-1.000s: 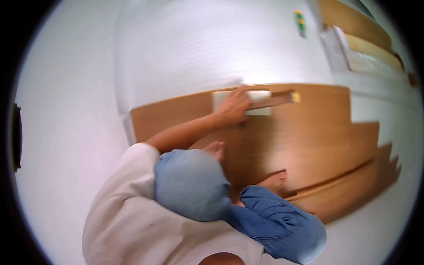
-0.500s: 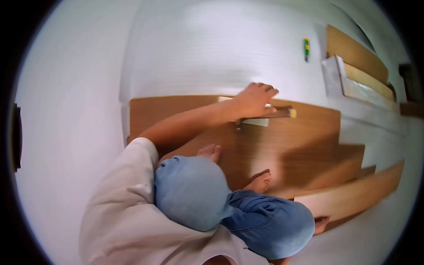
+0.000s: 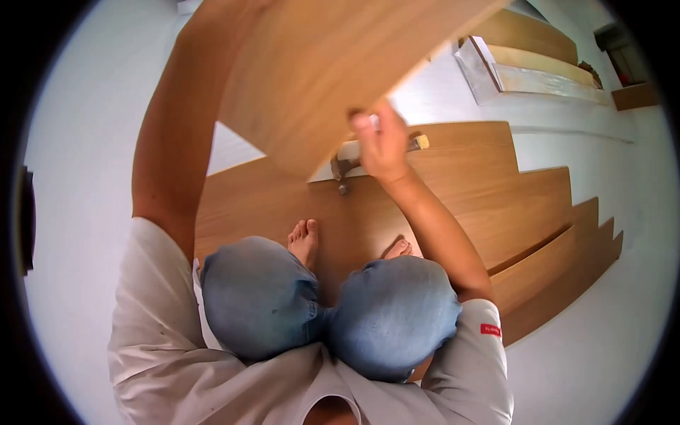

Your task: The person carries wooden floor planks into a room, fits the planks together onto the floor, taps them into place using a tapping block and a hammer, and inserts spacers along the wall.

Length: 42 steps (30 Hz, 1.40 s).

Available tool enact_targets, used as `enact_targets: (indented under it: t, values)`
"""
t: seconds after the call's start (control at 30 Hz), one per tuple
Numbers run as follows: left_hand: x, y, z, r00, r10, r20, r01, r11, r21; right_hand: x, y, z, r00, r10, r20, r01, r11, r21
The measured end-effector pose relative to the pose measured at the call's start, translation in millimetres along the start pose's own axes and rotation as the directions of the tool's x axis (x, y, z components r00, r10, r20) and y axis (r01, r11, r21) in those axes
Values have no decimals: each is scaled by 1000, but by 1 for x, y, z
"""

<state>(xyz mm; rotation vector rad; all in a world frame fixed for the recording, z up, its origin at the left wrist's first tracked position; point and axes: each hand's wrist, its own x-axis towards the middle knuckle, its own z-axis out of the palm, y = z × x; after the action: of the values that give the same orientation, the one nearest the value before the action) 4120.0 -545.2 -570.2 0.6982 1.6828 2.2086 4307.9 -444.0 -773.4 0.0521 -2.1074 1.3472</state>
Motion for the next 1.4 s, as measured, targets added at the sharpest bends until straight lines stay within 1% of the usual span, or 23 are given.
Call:
enact_targets:
  t: [0.07, 0.1, 0.13, 0.17, 0.23, 0.27, 0.33, 0.37, 0.43, 0.5, 0.6, 0.67, 0.7, 0.8, 0.9, 0.97, 1.0, 1.07, 1.13, 1.2, 1.3, 1.37, 1.4]
  values:
    - [2, -12, -55, 989, 118, -94, -112, 991, 70, -8, 32, 18, 881, 207, 425, -271, 958, 95]
    - [3, -10, -86, 986, 84, -147, -51, 976, 212, -25, 60, 26, 884, 198, 423, -264, 959, 103]
    - [3, -10, -115, 977, 53, -207, 22, 939, 344, -47, 98, 30, 818, 62, 571, 63, 978, -197]
    - [0, -14, -139, 976, 49, -212, 28, 938, 346, -58, 120, 34, 686, 5, 728, 419, 815, -401]
    - [-17, -32, -175, 954, -91, -284, 196, 910, 366, -70, 127, 37, 659, 52, 750, 373, 844, -386]
    - [-17, -43, -187, 953, -102, -287, 204, 913, 353, -68, 130, 38, 634, 94, 768, 332, 864, -380]
    - [-29, -67, -212, 922, -163, -352, 359, 703, 614, -65, 136, 41, 588, 121, 800, 380, 832, -405]
    - [-34, -81, -226, 912, -189, -365, 384, 707, 594, -70, 138, 41, 550, 148, 822, 413, 807, -422]
    - [-41, -103, -253, 922, -212, -324, 387, 519, 762, -78, 136, 36, 549, 179, 816, 391, 808, -440]
    - [-43, -128, -273, 910, -254, -327, 413, 495, 765, -82, 138, 27, 554, 177, 814, 407, 795, -450]
    - [-47, -146, -289, 882, -341, -325, 452, 415, 790, -98, 130, -12, 559, 312, 768, 304, 784, -540]
    - [-47, -163, -296, 911, -330, -248, 361, 345, 867, -110, 129, -44, 614, 468, 636, 175, 704, -688]
    - [-46, -167, -296, 909, -336, -249, 366, 353, 861, -118, 130, -60, 607, 475, 637, 178, 700, -692]
    - [-35, -181, -287, 914, -358, -194, 299, 267, 916, -139, 134, -104, 647, 682, 340, 55, 403, -914]
    - [-31, -212, -286, 880, -452, -144, 272, 230, 934, -131, 138, -149, 417, 908, 53, -224, 159, -962]
    - [-30, -232, -290, 876, -455, -162, 281, 209, 937, -99, 144, -173, 269, 960, -76, -411, 43, -910]
    - [-28, -239, -290, 877, -454, -156, 278, 216, 936, -79, 149, -179, 250, 961, -120, -511, 26, -859]
    - [-31, -252, -292, 866, -467, -179, 316, 231, 920, -39, 168, -179, 279, 945, -172, -672, 65, -737]
    - [-30, -261, -298, 865, -474, -163, 304, 236, 923, -21, 200, -166, 567, 810, -154, -650, 325, -687]
    - [-32, -272, -301, 859, -492, -143, 294, 245, 924, -13, 248, -140, 720, 653, -234, -639, 492, -592]
    - [-23, -284, -304, 838, -527, -138, 279, 198, 940, 11, 250, -101, 660, 723, -204, -720, 532, -445]
    - [-24, -287, -307, 822, -549, -153, 272, 143, 951, 26, 248, -85, 475, 870, -132, -858, 424, -290]
    - [-25, -288, -306, 818, -554, -154, 276, 145, 950, 27, 250, -84, 470, 873, -131, -859, 418, -295]
